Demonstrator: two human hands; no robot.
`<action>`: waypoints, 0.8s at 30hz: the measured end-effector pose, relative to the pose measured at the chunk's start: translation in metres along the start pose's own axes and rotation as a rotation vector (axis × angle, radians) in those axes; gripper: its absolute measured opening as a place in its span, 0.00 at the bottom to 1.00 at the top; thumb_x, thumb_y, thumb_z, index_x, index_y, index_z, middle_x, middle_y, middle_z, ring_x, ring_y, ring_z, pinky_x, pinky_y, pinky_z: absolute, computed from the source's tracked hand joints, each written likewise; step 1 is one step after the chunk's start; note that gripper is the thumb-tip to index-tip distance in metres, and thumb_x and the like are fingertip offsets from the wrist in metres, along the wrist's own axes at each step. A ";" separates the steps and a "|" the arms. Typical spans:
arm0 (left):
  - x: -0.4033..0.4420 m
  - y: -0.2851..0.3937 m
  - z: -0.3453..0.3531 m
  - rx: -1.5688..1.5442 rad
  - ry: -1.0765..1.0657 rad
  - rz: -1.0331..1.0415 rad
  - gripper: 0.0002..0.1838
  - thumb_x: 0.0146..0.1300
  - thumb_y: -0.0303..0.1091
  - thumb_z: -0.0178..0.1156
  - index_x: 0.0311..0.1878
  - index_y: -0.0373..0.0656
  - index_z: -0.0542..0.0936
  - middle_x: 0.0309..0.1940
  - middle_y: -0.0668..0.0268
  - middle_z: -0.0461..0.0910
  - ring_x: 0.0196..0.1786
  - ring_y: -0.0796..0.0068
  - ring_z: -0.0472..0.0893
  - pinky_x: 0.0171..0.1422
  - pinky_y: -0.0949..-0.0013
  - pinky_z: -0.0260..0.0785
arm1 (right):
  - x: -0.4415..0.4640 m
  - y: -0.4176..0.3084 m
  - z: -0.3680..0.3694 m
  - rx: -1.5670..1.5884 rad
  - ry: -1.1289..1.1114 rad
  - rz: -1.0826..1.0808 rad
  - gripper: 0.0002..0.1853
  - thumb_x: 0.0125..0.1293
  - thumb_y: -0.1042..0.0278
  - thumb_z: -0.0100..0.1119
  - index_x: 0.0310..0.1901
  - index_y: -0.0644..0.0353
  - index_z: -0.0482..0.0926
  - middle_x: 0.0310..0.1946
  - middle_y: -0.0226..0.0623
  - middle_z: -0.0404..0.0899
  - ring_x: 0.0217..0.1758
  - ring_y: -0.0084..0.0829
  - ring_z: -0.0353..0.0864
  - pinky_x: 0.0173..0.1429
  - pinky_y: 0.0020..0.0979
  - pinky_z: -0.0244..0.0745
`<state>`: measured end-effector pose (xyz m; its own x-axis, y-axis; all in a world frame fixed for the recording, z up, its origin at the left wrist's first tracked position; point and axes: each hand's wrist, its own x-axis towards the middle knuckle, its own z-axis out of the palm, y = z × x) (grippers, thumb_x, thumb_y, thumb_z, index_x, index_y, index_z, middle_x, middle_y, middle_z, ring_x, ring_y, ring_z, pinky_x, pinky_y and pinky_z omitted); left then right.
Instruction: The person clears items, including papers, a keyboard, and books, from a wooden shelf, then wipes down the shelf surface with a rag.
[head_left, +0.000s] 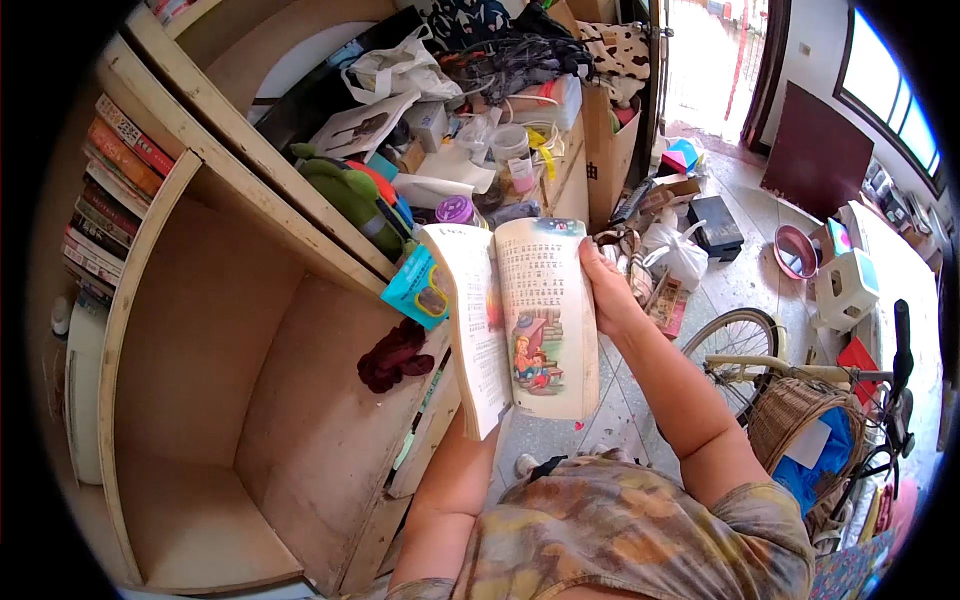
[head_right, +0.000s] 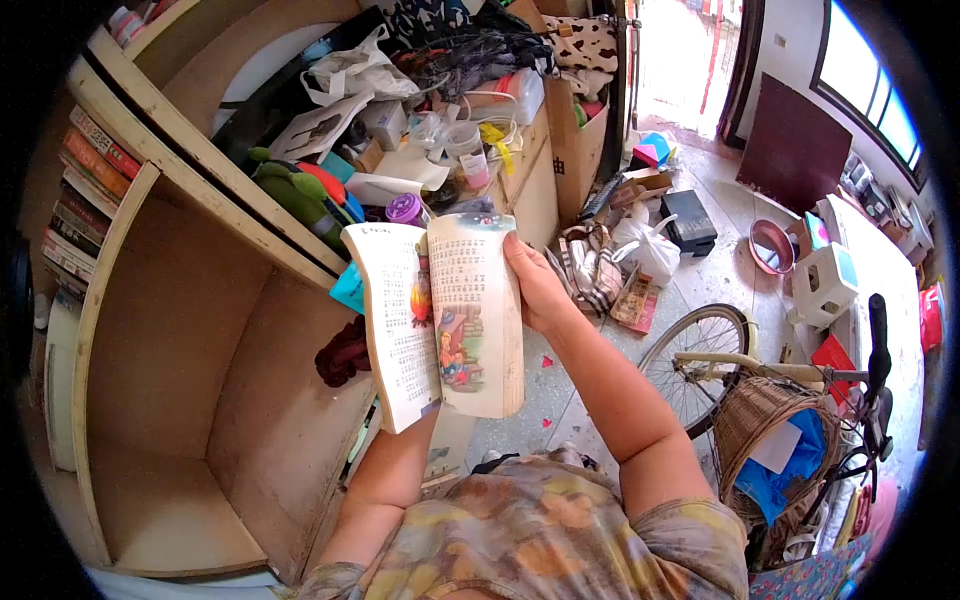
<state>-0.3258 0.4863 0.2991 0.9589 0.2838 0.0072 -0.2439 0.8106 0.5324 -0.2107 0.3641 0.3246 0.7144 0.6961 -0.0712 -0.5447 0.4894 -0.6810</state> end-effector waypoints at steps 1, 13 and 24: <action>0.000 -0.002 0.000 -0.003 -0.002 0.009 0.20 0.63 0.41 0.46 0.54 0.39 0.64 0.50 0.60 0.70 0.52 0.67 0.71 0.56 0.62 0.62 | 0.000 0.000 -0.001 0.006 -0.001 -0.001 0.22 0.63 0.50 0.43 0.46 0.61 0.70 0.39 0.36 0.76 0.39 0.26 0.77 0.42 0.29 0.74; -0.008 -0.006 0.001 0.020 0.010 0.053 0.20 0.63 0.41 0.46 0.53 0.38 0.65 0.49 0.60 0.71 0.50 0.67 0.72 0.55 0.63 0.64 | -0.005 -0.002 0.002 0.113 0.017 0.004 0.21 0.65 0.51 0.40 0.47 0.60 0.71 0.40 0.36 0.76 0.39 0.26 0.77 0.42 0.27 0.73; -0.005 -0.008 0.004 0.023 0.003 0.065 0.19 0.63 0.41 0.45 0.52 0.37 0.66 0.48 0.59 0.71 0.49 0.67 0.72 0.54 0.64 0.65 | -0.005 0.000 -0.003 0.110 0.096 0.027 0.22 0.66 0.52 0.37 0.48 0.63 0.70 0.41 0.38 0.76 0.41 0.29 0.77 0.46 0.30 0.72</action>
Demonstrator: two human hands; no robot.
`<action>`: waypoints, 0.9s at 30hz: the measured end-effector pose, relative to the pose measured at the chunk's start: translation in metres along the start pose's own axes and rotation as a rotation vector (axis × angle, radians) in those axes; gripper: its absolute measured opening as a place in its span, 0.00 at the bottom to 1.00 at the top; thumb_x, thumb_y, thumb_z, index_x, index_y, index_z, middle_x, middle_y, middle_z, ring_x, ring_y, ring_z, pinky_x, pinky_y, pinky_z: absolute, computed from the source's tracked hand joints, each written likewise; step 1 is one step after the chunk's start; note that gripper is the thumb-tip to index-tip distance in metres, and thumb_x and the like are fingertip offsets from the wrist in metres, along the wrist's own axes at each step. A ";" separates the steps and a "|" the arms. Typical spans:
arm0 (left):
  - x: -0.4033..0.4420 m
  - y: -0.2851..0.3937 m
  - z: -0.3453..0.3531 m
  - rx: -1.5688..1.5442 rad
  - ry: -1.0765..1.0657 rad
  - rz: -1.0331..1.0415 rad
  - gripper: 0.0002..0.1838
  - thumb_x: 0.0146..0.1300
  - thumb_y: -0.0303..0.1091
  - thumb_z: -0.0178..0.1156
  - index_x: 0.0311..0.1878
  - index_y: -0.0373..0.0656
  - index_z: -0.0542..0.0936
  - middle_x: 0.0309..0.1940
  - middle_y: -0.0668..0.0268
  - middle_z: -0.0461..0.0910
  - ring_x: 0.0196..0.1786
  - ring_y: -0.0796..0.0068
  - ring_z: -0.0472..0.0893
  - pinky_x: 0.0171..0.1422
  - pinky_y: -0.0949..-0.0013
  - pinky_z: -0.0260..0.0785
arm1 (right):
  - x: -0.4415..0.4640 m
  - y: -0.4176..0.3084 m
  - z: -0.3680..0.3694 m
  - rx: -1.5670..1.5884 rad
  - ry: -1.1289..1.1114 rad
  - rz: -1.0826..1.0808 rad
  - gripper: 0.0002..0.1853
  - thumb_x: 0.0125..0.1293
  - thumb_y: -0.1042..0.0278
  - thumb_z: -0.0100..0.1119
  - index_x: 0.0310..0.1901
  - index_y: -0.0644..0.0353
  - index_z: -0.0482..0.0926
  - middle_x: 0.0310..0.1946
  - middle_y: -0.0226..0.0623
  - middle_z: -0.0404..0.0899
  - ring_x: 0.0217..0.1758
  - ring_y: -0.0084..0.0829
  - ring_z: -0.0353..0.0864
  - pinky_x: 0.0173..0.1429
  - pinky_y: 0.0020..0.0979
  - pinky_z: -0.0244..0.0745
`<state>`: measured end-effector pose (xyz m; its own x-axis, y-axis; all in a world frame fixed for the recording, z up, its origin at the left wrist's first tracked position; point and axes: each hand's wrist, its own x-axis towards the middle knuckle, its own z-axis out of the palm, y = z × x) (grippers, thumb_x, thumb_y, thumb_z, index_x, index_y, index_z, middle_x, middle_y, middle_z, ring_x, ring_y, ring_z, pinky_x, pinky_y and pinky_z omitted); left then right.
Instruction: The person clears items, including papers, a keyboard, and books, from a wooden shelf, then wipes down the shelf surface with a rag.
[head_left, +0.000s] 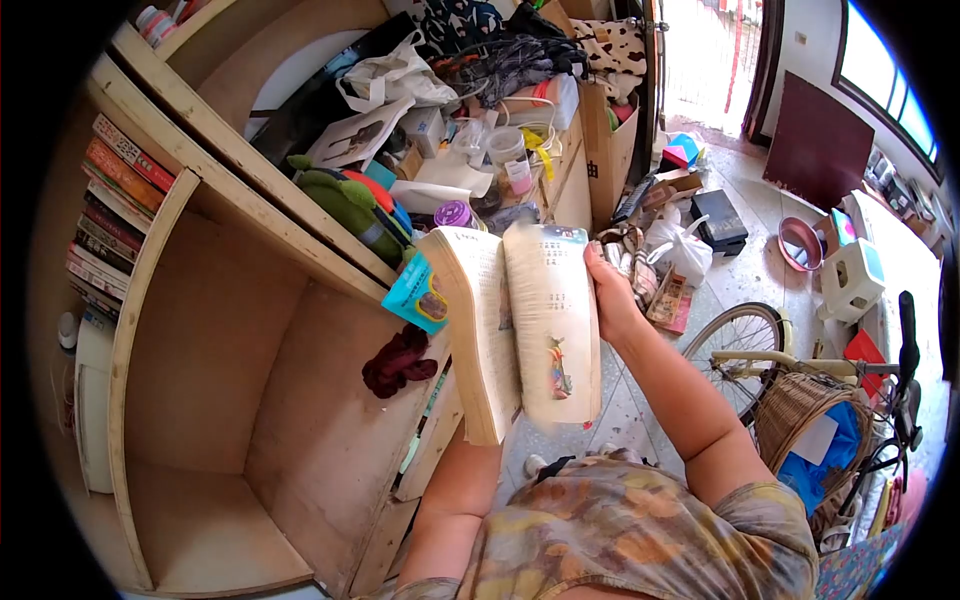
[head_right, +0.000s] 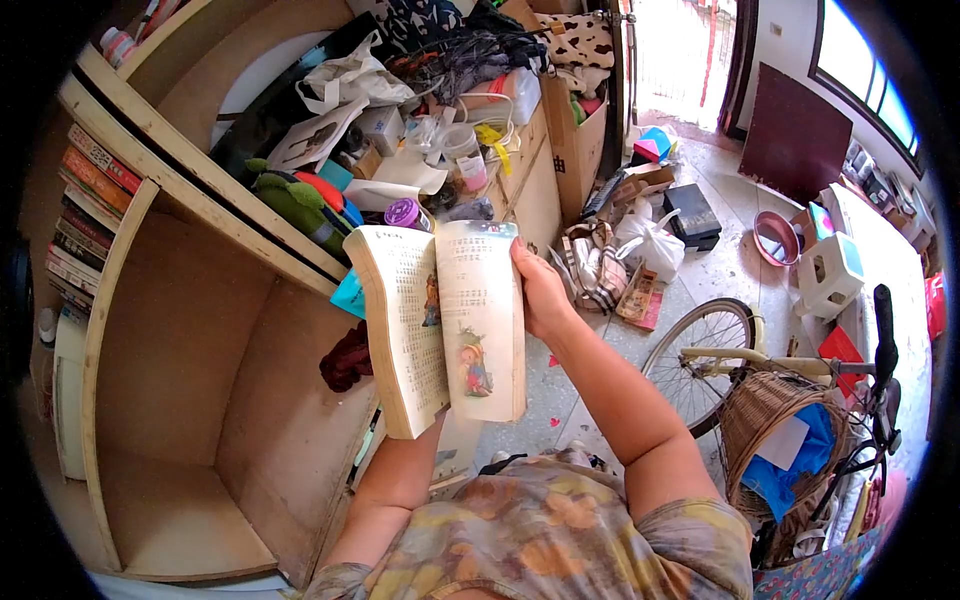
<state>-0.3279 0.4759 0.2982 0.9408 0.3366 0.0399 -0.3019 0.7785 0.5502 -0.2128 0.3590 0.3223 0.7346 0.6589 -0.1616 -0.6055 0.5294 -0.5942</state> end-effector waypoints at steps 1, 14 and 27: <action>0.001 0.002 0.001 -0.003 -0.002 -0.001 0.19 0.63 0.41 0.45 0.52 0.37 0.66 0.48 0.59 0.71 0.49 0.67 0.72 0.54 0.64 0.65 | -0.002 -0.001 0.001 -0.007 0.002 0.000 0.22 0.66 0.52 0.37 0.48 0.63 0.69 0.42 0.38 0.75 0.42 0.29 0.77 0.47 0.30 0.72; -0.001 -0.001 0.004 0.002 -0.001 -0.123 0.19 0.63 0.40 0.45 0.51 0.36 0.67 0.47 0.59 0.72 0.48 0.68 0.73 0.53 0.65 0.66 | 0.000 0.000 -0.010 0.043 -0.068 0.023 0.22 0.66 0.52 0.36 0.51 0.61 0.67 0.45 0.39 0.73 0.45 0.30 0.75 0.49 0.31 0.71; 0.026 0.005 -0.034 0.516 0.444 0.033 0.14 0.65 0.33 0.44 0.49 0.36 0.70 0.45 0.63 0.74 0.43 0.73 0.74 0.50 0.71 0.65 | -0.022 0.025 -0.070 -0.234 -0.202 0.262 0.32 0.62 0.40 0.35 0.55 0.61 0.64 0.48 0.34 0.72 0.51 0.27 0.72 0.55 0.29 0.65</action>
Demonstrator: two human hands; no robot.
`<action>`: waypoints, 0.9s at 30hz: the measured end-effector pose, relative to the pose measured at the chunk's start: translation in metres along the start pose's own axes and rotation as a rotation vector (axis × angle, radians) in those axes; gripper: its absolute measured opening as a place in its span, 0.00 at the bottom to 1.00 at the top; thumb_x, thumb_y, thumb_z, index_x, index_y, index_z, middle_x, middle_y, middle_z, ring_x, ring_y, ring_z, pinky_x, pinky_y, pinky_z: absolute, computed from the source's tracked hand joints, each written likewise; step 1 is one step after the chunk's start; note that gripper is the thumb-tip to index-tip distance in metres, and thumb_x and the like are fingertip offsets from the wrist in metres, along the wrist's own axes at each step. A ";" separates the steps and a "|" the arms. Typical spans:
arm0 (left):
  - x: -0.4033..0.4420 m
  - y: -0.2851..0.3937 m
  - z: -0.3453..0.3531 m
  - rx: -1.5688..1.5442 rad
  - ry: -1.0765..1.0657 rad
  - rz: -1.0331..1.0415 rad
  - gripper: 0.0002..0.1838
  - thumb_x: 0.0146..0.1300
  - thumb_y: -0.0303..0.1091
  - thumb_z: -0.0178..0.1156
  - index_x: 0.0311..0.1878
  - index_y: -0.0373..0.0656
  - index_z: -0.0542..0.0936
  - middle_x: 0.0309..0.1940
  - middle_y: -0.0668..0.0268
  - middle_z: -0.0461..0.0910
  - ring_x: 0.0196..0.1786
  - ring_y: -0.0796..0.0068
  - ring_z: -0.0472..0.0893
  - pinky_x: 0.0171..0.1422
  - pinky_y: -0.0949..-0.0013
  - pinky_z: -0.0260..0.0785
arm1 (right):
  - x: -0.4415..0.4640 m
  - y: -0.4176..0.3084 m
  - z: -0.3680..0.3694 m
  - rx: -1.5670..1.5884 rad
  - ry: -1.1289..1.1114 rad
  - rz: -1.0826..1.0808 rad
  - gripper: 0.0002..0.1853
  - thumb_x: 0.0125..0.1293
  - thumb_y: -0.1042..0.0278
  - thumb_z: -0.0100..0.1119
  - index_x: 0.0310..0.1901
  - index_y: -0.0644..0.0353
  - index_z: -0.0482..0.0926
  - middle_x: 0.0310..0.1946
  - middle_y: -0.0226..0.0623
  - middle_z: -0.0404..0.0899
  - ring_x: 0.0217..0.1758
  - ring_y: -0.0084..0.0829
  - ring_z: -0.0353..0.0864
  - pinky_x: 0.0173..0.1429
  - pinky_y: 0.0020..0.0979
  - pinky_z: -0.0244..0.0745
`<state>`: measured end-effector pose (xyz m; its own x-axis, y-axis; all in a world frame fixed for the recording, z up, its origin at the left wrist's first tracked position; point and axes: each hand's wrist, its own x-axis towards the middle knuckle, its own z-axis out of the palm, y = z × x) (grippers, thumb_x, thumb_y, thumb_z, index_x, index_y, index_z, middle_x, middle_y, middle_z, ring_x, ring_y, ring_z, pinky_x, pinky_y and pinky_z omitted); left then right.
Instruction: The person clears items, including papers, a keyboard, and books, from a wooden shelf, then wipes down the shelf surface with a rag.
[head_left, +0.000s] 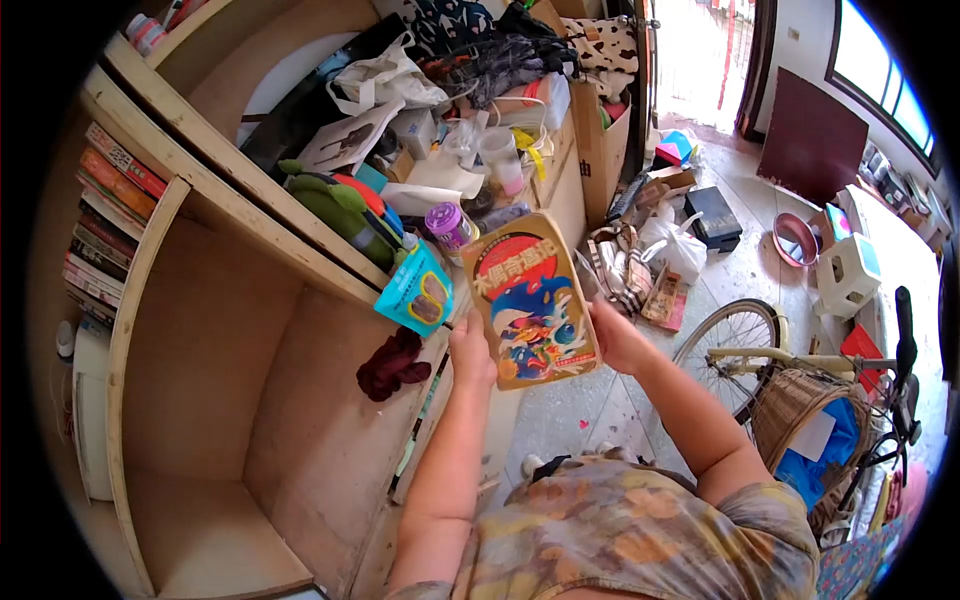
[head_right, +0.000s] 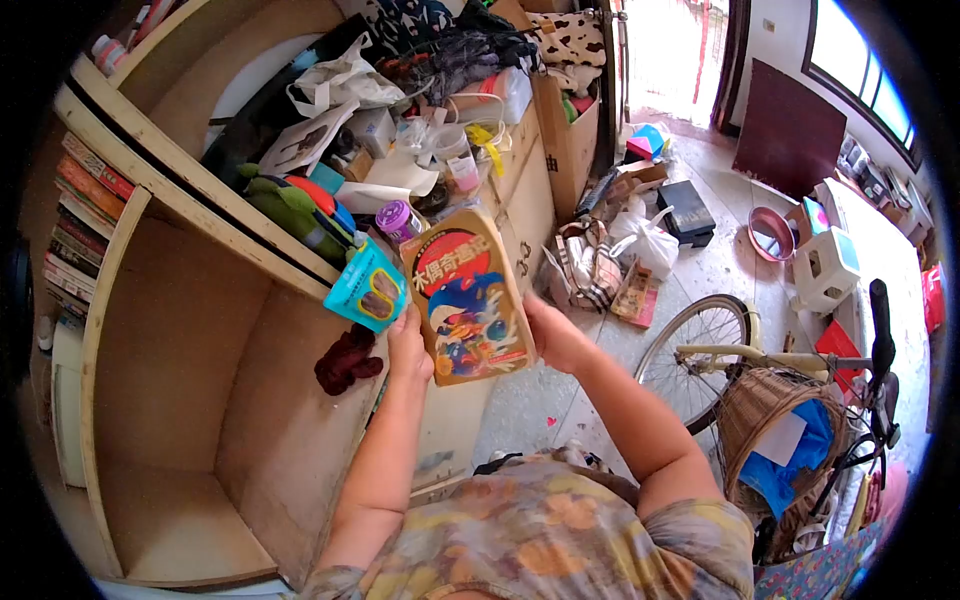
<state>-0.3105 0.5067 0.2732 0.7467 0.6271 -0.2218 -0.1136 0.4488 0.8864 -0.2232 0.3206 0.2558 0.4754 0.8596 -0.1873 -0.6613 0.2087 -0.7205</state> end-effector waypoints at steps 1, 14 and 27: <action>0.002 -0.003 -0.001 0.077 -0.002 0.057 0.13 0.65 0.33 0.44 0.45 0.36 0.71 0.41 0.63 0.74 0.40 0.76 0.74 0.46 0.73 0.65 | -0.005 0.006 -0.001 0.024 0.036 0.011 0.28 0.62 0.45 0.42 0.54 0.62 0.65 0.46 0.33 0.73 0.48 0.26 0.73 0.52 0.28 0.68; 0.007 -0.024 -0.018 0.375 -0.266 -0.302 0.21 0.66 0.43 0.40 0.54 0.38 0.66 0.48 0.60 0.70 0.47 0.69 0.73 0.49 0.68 0.67 | -0.044 -0.018 -0.032 -0.597 0.450 -0.417 0.15 0.60 0.63 0.52 0.43 0.66 0.70 0.33 0.32 0.75 0.34 0.19 0.72 0.38 0.23 0.69; 0.022 -0.121 0.027 -0.654 -1.136 -0.704 0.32 0.61 0.61 0.32 0.53 0.44 0.67 0.48 0.66 0.72 0.52 0.73 0.69 0.59 0.74 0.55 | -0.070 0.103 -0.075 0.051 0.327 0.258 0.16 0.61 0.56 0.50 0.43 0.61 0.71 0.33 0.33 0.76 0.32 0.26 0.77 0.41 0.28 0.73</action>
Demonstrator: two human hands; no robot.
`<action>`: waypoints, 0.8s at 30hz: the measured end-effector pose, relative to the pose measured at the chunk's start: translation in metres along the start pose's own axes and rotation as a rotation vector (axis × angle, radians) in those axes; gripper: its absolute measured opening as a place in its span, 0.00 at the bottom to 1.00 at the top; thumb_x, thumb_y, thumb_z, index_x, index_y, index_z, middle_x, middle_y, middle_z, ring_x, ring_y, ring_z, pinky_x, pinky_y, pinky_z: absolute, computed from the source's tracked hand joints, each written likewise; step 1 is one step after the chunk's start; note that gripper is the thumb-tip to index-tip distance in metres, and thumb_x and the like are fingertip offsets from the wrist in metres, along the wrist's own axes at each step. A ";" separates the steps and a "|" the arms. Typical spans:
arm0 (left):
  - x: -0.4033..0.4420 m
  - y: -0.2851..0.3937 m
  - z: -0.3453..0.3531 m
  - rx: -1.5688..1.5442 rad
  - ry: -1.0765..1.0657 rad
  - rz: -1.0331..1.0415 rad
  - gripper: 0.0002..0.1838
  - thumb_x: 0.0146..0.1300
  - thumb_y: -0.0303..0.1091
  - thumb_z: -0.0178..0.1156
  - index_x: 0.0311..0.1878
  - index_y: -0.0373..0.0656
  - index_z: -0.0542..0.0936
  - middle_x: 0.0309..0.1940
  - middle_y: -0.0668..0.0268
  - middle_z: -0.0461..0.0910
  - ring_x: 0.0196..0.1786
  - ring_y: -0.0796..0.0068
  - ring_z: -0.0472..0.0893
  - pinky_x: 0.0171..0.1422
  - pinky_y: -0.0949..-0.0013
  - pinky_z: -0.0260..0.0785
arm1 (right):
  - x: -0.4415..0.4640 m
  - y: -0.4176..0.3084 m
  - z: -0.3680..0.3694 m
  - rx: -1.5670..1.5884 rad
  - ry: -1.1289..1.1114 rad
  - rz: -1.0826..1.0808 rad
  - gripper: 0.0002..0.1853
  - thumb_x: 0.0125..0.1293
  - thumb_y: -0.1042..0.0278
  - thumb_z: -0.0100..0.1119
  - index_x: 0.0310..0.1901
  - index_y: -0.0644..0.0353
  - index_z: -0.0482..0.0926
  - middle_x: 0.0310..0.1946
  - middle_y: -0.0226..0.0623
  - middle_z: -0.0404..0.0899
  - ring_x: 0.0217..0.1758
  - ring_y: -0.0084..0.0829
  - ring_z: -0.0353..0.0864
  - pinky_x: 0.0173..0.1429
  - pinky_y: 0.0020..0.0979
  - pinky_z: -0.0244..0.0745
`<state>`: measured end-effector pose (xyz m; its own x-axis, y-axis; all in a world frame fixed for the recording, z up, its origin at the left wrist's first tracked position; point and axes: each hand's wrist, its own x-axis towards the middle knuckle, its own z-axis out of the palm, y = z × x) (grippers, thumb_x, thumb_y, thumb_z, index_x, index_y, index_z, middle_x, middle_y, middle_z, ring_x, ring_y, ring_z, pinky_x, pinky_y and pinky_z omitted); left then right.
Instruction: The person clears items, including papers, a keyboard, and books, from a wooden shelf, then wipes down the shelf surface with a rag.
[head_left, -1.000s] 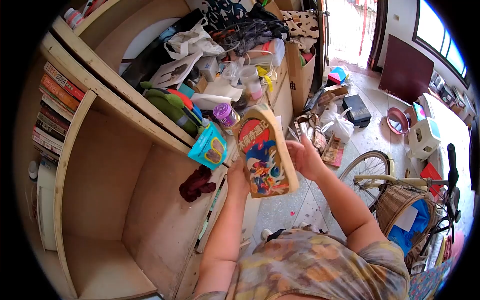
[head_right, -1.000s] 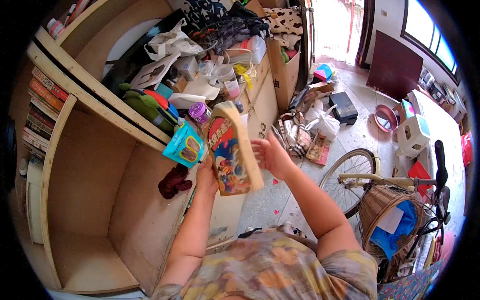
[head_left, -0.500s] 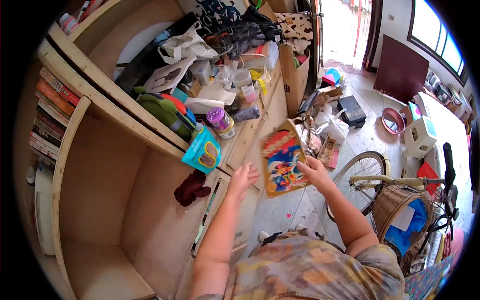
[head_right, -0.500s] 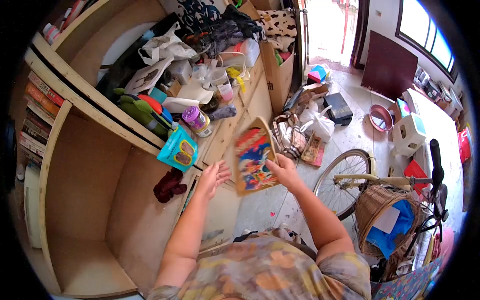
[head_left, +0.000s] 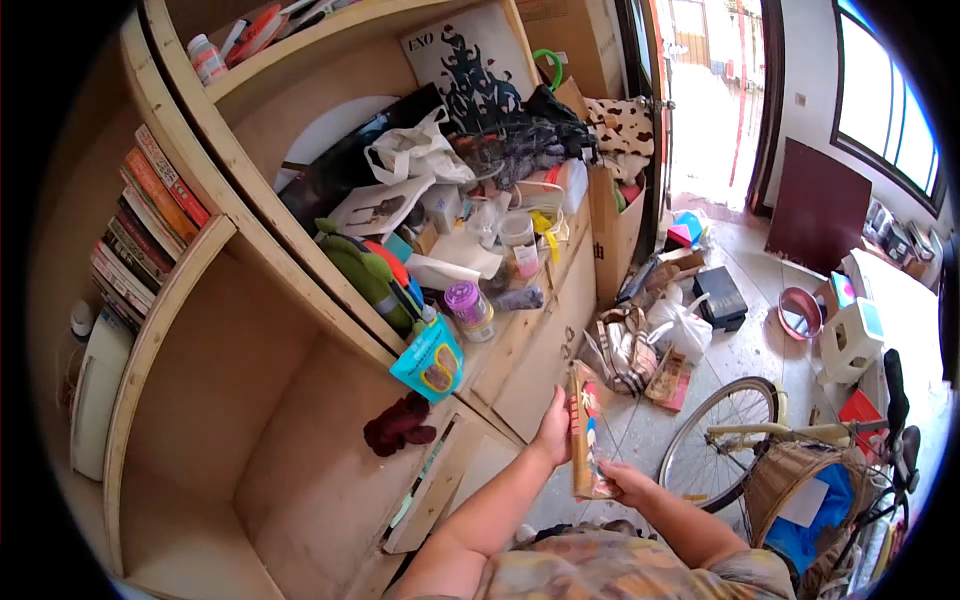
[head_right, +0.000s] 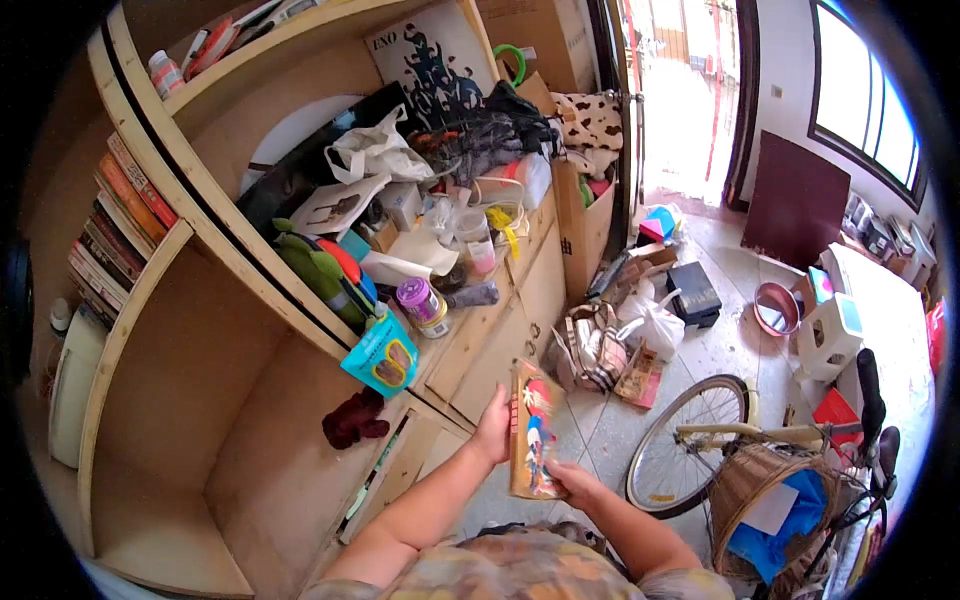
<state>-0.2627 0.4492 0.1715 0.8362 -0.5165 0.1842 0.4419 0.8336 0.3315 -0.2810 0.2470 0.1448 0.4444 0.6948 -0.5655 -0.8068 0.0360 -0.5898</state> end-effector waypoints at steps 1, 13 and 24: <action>0.007 0.003 0.057 0.128 0.611 0.027 0.37 0.58 0.65 0.30 0.59 0.43 0.61 0.58 0.60 0.63 0.62 0.69 0.60 0.66 0.66 0.46 | -0.004 0.001 -0.005 0.066 0.025 -0.023 0.16 0.61 0.57 0.50 0.43 0.62 0.71 0.34 0.34 0.77 0.34 0.27 0.77 0.42 0.28 0.73; -0.007 -0.040 0.016 0.283 1.161 0.086 0.26 0.58 0.59 0.36 0.50 0.50 0.66 0.44 0.68 0.59 0.50 0.69 0.57 0.55 0.54 0.44 | -0.004 -0.018 -0.043 0.170 -0.236 -0.402 0.11 0.62 0.58 0.46 0.40 0.55 0.72 0.29 0.33 0.76 0.31 0.31 0.74 0.45 0.33 0.66; -0.137 -0.005 0.041 0.487 1.036 0.051 0.21 0.63 0.47 0.44 0.52 0.44 0.69 0.44 0.64 0.73 0.43 0.73 0.75 0.48 0.70 0.66 | 0.001 -0.133 -0.001 -0.520 0.046 -0.712 0.11 0.62 0.64 0.46 0.32 0.63 0.74 0.23 0.25 0.72 0.27 0.15 0.68 0.32 0.21 0.65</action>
<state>-0.3928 0.5081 0.1823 0.8150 0.1133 -0.5682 0.4161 0.5681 0.7101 -0.1727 0.2425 0.2223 0.7983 0.6019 0.0204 -0.0580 0.1106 -0.9922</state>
